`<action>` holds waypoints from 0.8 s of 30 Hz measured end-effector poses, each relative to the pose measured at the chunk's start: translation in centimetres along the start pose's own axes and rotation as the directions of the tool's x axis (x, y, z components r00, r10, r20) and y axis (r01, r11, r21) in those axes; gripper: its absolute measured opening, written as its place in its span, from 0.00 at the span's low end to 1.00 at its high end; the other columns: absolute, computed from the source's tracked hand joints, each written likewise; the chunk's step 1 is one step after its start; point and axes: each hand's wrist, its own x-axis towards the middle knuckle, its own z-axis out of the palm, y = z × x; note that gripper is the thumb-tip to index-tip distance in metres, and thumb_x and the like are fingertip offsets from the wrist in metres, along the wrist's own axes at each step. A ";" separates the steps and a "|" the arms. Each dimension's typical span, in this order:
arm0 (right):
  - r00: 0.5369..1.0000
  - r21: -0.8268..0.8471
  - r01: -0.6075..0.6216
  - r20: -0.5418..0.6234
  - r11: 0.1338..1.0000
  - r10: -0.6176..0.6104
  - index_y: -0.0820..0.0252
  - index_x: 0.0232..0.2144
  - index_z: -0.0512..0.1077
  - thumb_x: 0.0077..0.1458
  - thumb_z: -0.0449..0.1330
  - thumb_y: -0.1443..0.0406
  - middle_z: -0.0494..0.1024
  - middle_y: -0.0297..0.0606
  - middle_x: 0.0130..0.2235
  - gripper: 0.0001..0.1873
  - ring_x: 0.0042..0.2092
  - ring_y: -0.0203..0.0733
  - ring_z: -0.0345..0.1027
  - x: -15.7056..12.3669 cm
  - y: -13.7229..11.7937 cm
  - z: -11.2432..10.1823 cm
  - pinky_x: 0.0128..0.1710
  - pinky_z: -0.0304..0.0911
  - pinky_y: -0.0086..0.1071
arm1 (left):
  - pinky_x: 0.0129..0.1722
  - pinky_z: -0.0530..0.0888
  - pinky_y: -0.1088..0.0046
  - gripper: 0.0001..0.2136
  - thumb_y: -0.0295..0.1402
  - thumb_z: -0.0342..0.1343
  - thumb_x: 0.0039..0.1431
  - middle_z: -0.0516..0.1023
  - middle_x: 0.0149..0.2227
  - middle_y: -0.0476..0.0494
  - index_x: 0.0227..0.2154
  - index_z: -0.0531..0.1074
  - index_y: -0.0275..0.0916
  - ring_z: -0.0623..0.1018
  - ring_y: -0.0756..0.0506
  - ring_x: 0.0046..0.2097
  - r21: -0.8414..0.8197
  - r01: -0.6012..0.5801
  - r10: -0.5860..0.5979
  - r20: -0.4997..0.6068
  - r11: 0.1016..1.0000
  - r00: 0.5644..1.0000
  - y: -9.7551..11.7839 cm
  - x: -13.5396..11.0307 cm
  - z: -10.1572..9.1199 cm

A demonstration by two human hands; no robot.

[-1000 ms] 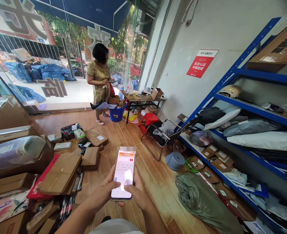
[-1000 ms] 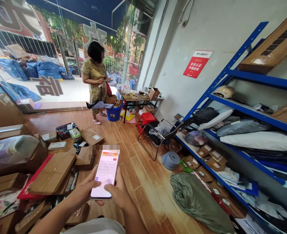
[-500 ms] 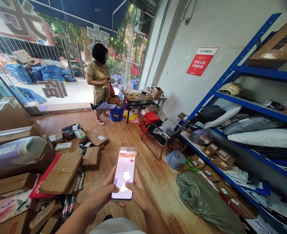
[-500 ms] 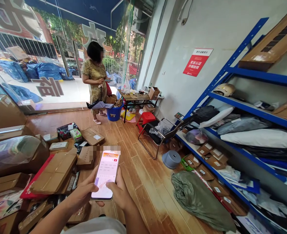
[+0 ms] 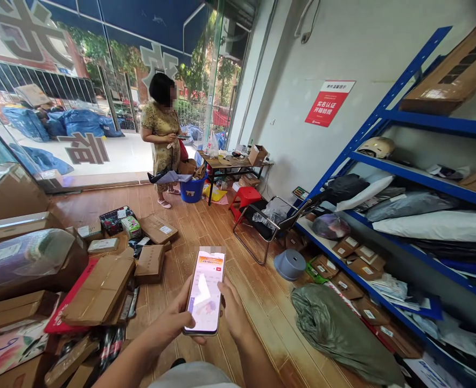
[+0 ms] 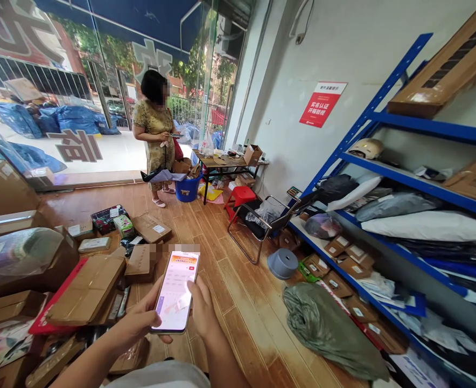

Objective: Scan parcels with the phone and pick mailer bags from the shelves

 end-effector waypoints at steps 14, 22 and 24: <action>0.929 -0.177 0.020 -0.360 0.984 -0.084 0.56 0.27 0.74 0.37 0.56 0.36 0.75 0.40 0.32 0.31 0.39 0.47 0.66 0.1 1.0 0.4 0.40 0.63 0.36 | 0.29 0.73 0.76 0.46 0.24 0.50 0.38 0.69 0.54 0.45 0.64 0.44 0.53 0.73 0.45 0.40 -0.008 0.012 -0.012 0.011 1.000 1.000 0.4 -0.7 0.1; 0.952 -0.157 0.102 -0.271 0.982 -0.143 0.55 0.20 0.67 0.43 0.56 0.48 0.69 0.35 0.24 0.17 0.29 0.43 0.61 -0.5 0.4 0.6 0.29 0.61 0.33 | 0.28 0.71 0.77 0.48 0.24 0.48 0.37 0.69 0.54 0.44 0.65 0.39 0.50 0.74 0.45 0.41 -0.010 0.005 -0.005 -0.013 1.000 1.000 0.6 -1.0 0.6; 0.953 -0.158 0.112 -0.262 0.981 -0.151 0.56 0.20 0.67 0.44 0.57 0.50 0.69 0.35 0.24 0.17 0.29 0.42 0.62 -0.5 0.5 0.6 0.29 0.61 0.32 | 0.28 0.71 0.77 0.47 0.24 0.49 0.37 0.68 0.55 0.44 0.65 0.40 0.50 0.74 0.45 0.41 -0.010 0.009 -0.009 -0.018 1.000 1.000 0.6 -1.0 0.5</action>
